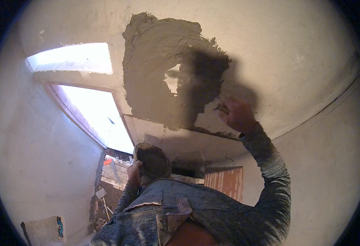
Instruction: The person patches a section of a concrete wall using a trowel to apply wet cement from a bucket.
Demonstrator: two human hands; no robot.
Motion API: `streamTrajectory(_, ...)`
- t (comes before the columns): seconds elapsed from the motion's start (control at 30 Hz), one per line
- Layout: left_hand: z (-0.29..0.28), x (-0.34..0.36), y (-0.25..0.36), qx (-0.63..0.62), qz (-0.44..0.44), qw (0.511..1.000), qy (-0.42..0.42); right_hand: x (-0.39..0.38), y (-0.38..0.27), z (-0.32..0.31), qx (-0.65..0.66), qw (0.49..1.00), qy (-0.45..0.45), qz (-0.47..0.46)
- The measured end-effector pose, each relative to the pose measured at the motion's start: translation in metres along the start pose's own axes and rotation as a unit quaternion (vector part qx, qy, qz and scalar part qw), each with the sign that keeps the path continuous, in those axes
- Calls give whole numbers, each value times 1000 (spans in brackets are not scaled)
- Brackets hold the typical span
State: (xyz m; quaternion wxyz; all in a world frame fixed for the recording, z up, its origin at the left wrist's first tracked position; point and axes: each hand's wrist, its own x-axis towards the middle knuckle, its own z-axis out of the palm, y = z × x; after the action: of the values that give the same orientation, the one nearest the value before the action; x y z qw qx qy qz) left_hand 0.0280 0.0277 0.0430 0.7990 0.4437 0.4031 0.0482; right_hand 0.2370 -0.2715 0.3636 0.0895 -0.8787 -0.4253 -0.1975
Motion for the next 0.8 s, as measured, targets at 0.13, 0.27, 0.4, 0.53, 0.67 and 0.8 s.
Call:
streamTrajectory(0.13, -14, 22, -5, 27, -16, 999, 3, 0, -12, 50, -76, 990, -111, 37)
streamTrajectory(0.27, -15, 22, 2, 5, -24, 1000, 12, 24, -24, 48, -105, 980, -154, 68)
streamTrajectory(0.4, -45, 70, -32, 100, 58, 993, -13, 47, -23, 18, -20, 993, -77, 92)
streamTrajectory(0.53, -29, 45, -1, 29, -19, 999, -3, 61, -19, -16, -85, 993, 48, 72)
streamTrajectory(0.67, -55, 73, -20, 182, 76, 980, -2, 65, -6, -51, -71, 984, 162, 36)
streamTrajectory(0.8, -56, 78, -13, 76, 29, 997, -15, 54, -6, -79, -41, 976, 173, 125)
